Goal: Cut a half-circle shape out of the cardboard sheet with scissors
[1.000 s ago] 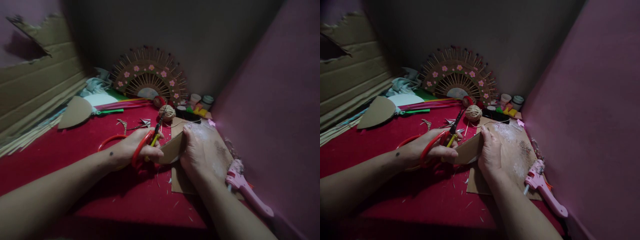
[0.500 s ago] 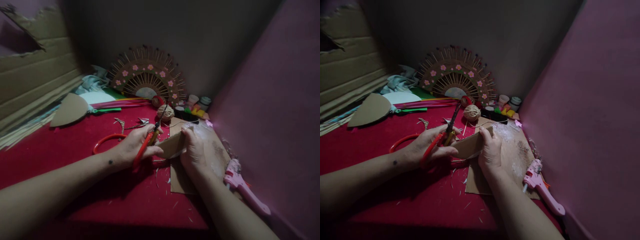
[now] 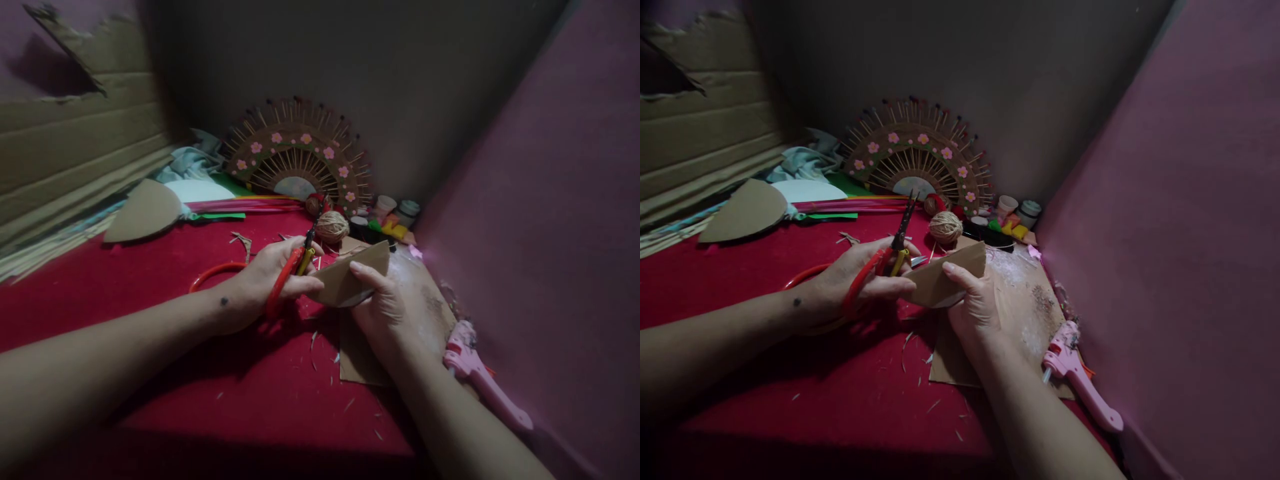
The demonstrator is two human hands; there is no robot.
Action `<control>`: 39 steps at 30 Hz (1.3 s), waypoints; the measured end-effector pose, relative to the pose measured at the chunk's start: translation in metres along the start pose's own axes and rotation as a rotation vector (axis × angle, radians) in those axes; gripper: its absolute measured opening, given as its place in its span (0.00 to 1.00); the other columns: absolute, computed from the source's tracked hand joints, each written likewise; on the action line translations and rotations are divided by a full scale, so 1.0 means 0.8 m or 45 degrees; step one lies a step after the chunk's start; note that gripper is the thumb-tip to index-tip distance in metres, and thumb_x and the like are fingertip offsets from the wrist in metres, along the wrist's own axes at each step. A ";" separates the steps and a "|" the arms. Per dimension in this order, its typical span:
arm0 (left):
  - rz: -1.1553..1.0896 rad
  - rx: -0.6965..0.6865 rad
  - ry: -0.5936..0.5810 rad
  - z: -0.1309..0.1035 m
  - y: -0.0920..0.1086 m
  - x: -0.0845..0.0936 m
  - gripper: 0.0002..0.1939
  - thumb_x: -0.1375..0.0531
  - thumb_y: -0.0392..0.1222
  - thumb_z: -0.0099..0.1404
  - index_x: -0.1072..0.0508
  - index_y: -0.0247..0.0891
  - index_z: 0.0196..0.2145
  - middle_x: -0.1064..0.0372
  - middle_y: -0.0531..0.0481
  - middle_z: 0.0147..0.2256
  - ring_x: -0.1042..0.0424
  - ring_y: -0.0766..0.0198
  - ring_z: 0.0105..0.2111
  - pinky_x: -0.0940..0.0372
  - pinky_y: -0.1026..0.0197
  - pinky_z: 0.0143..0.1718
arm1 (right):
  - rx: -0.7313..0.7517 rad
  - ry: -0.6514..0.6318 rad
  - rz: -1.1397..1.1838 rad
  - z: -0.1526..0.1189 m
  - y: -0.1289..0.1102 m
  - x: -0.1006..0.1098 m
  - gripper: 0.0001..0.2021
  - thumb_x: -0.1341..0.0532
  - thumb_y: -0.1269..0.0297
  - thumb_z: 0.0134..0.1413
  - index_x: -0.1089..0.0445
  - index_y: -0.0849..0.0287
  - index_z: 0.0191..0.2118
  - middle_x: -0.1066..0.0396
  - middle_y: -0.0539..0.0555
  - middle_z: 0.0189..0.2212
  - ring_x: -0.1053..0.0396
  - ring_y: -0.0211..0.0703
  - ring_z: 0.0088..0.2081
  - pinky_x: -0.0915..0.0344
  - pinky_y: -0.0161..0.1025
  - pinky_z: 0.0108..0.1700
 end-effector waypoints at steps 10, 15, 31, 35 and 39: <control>0.475 -0.430 0.086 -0.006 0.008 0.000 0.14 0.40 0.40 0.57 0.36 0.37 0.41 0.36 0.55 0.30 0.35 0.67 0.29 0.38 0.63 0.32 | 0.002 0.070 -0.172 -0.005 -0.001 0.004 0.15 0.31 0.65 0.37 0.28 0.55 0.36 0.24 0.48 0.30 0.29 0.43 0.28 0.31 0.41 0.33; 0.460 -0.489 0.156 -0.010 0.017 0.002 0.15 0.40 0.38 0.57 0.36 0.37 0.42 0.35 0.55 0.31 0.35 0.68 0.30 0.37 0.64 0.34 | 0.085 -0.008 -0.160 -0.003 -0.008 -0.002 0.14 0.32 0.66 0.38 0.28 0.55 0.36 0.24 0.48 0.33 0.28 0.43 0.34 0.31 0.39 0.36; -0.450 0.043 -0.005 0.019 -0.013 0.029 0.12 0.36 0.40 0.54 0.31 0.34 0.36 0.29 0.51 0.25 0.29 0.66 0.24 0.35 0.64 0.25 | 0.024 0.247 0.056 0.009 -0.011 0.017 0.14 0.31 0.70 0.33 0.30 0.55 0.32 0.26 0.43 0.25 0.28 0.40 0.31 0.31 0.36 0.32; -0.337 0.035 -0.018 0.018 -0.018 0.022 0.21 0.33 0.36 0.50 0.33 0.36 0.41 0.31 0.55 0.28 0.32 0.70 0.21 0.37 0.66 0.21 | 0.019 0.272 0.059 0.004 -0.009 0.015 0.14 0.32 0.71 0.33 0.30 0.56 0.32 0.26 0.43 0.24 0.29 0.38 0.29 0.31 0.36 0.33; -0.306 -0.037 0.092 0.011 -0.009 0.020 0.20 0.35 0.34 0.51 0.35 0.36 0.42 0.33 0.57 0.28 0.34 0.72 0.21 0.37 0.67 0.22 | 0.006 0.134 0.085 -0.002 -0.004 0.003 0.17 0.32 0.74 0.32 0.29 0.56 0.35 0.25 0.44 0.27 0.29 0.37 0.30 0.31 0.37 0.36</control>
Point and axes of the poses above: each hand's wrist, its own z-axis towards the middle knuckle, its own x-axis out of the back of the hand, y = z × x, the point moved 7 cm from there along z, towards the middle knuckle
